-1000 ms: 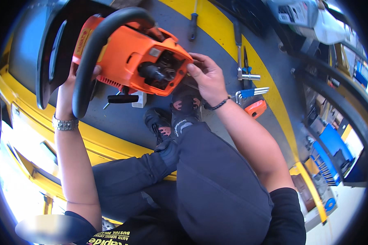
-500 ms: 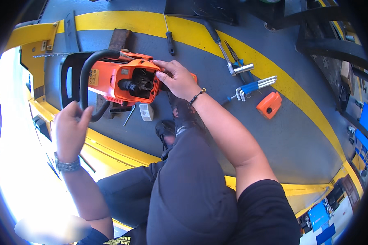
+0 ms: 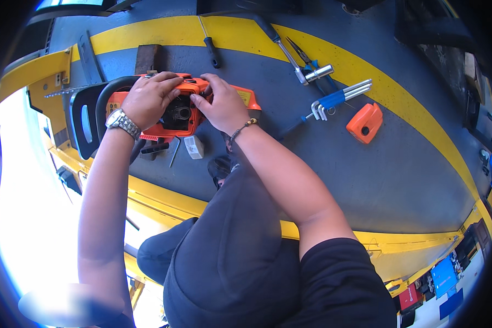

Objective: The person uses a hex key to remove screws from the top cover of an orange chainsaw. They remove the cover, inspect the internal components, and then reattach the cover by tightening the screws.

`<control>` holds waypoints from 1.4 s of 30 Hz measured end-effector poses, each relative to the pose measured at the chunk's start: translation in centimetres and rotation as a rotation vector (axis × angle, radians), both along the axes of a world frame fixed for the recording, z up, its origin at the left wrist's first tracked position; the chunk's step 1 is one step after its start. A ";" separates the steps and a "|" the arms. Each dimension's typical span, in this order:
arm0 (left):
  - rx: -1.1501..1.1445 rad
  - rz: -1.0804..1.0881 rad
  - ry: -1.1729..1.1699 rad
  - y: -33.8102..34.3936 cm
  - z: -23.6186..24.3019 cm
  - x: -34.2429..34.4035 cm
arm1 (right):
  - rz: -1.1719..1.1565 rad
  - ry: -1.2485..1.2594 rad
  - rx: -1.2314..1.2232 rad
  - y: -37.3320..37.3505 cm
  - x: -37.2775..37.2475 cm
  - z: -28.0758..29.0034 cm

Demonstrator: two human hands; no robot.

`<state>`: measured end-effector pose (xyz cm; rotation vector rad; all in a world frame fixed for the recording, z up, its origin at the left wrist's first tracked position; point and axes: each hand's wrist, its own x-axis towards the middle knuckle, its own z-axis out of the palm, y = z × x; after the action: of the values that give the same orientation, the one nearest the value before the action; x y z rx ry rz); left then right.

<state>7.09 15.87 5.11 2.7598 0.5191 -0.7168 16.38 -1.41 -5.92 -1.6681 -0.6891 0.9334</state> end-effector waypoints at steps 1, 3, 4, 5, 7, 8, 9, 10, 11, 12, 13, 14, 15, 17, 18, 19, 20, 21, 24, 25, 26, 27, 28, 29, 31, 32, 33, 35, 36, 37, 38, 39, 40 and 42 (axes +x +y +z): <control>-0.020 0.017 0.009 -0.1 0.0 0.5 | 0.017 -0.014 0.000 -0.1 0.4 0.0; 0.033 0.010 0.044 -0.9 0.1 1.2 | 0.109 0.022 0.020 -0.7 1.0 -1.8; 0.060 0.013 0.063 -1.3 0.3 1.3 | 0.150 0.062 0.055 -1.1 1.3 -2.0; 0.087 0.016 0.081 -1.5 0.4 1.4 | 0.191 0.102 0.090 -1.5 1.5 -2.1; 0.118 0.032 0.098 -1.6 0.2 1.7 | 0.222 -0.074 0.093 -2.7 1.9 -2.0; 0.134 0.038 0.108 -1.7 0.1 1.8 | 0.236 -0.160 0.095 -3.2 1.9 -1.9; 0.128 0.036 0.126 -1.8 0.2 1.8 | 0.235 -0.124 0.088 -3.4 1.8 -2.1; 0.121 0.030 0.137 -1.6 0.4 2.0 | 0.229 -0.095 0.080 -3.5 2.1 -2.3; 0.116 0.023 0.148 -1.5 0.4 2.1 | 0.223 -0.066 0.073 -3.5 2.5 -2.5; 0.116 0.039 0.163 -1.5 0.4 2.1 | 0.227 -0.027 0.054 -3.4 2.8 -2.7; 0.096 0.054 0.180 -1.4 0.5 2.2 | 0.232 0.016 0.039 -3.0 2.9 -2.6; 0.078 0.070 0.198 -1.3 0.6 2.3 | 0.238 0.059 0.024 -2.6 2.9 -2.6; 0.061 0.086 0.216 -1.2 0.7 2.5 | 0.233 0.092 0.044 -2.5 2.5 -2.9; 0.026 0.045 0.258 -1.2 0.7 3.1 | 0.220 0.147 0.087 -2.0 2.3 -3.5; 0.009 0.025 0.279 -1.3 0.8 3.4 | 0.206 0.090 0.101 -1.9 2.1 -3.7; 0.052 0.033 0.323 -2.2 1.6 3.3 | 0.196 0.040 0.117 -1.8 1.9 -3.4; 0.116 0.024 0.343 -3.6 2.0 3.2 | 0.183 -0.013 0.117 -2.0 1.7 -3.3; 0.180 0.016 0.363 -4.8 2.1 3.3 | 0.197 -0.009 0.069 -2.1 1.7 -3.4; 0.275 0.074 0.414 -7.1 1.9 4.3 | 0.229 0.032 -0.013 -1.6 2.2 -3.7; 0.331 0.064 0.395 -7.3 1.7 3.9 | 0.237 0.025 -0.024 -1.5 2.3 -3.2; 0.386 0.054 0.376 -7.5 1.1 3.3 | 0.246 0.017 -0.036 -1.2 2.4 -2.8; 0.441 0.043 0.356 -7.6 0.5 2.7 | 0.255 0.010 -0.050 -1.0 2.5 -2.5; 0.469 0.026 0.323 -7.6 0.3 2.6 | 0.265 0.043 -0.056 -0.8 2.7 -2.6; 0.450 0.040 0.350 -7.7 0.2 2.7 | 0.270 0.035 -0.070 -0.8 2.9 -2.6; 0.413 0.068 0.405 -7.8 0.3 3.0 | 0.282 0.017 -0.096 -0.8 3.0 -2.8; 0.431 0.065 0.404 -7.9 0.0 3.0 | 0.287 0.024 -0.093 -0.7 3.1 -2.9; 0.420 0.073 0.406 -8.1 0.0 3.2 | 0.293 0.032 -0.090 -0.7 3.2 -3.0; 0.403 0.096 0.412 -8.4 0.1 3.7 | 0.311 0.048 -0.093 -0.5 3.4 -3.0; 0.384 0.100 0.421 -8.5 0.2 3.8 | 0.321 0.058 -0.101 -0.4 3.4 -3.0; 0.367 0.104 0.429 -8.3 0.2 3.9 | 0.332 0.067 -0.106 -0.2 3.5 -2.8; 0.351 0.109 0.437 -8.2 0.1 3.9 | 0.335 0.121 -0.111 -0.1 3.7 -2.7; 0.364 0.091 0.426 -8.2 -0.1 3.8 | 0.340 0.177 -0.115 -0.2 4.1 -2.5; 0.377 0.069 0.417 -8.1 -0.5 3.5 | 0.342 0.236 -0.120 -0.2 4.2 -2.4; 0.380 0.067 0.418 -8.1 -0.1 3.7 | 0.248 0.192 -0.036 -0.1 4.0 -3.3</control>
<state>10.75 7.74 5.00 2.9117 0.9106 -1.3107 20.37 -1.54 -9.23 -1.5212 -0.7623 1.2713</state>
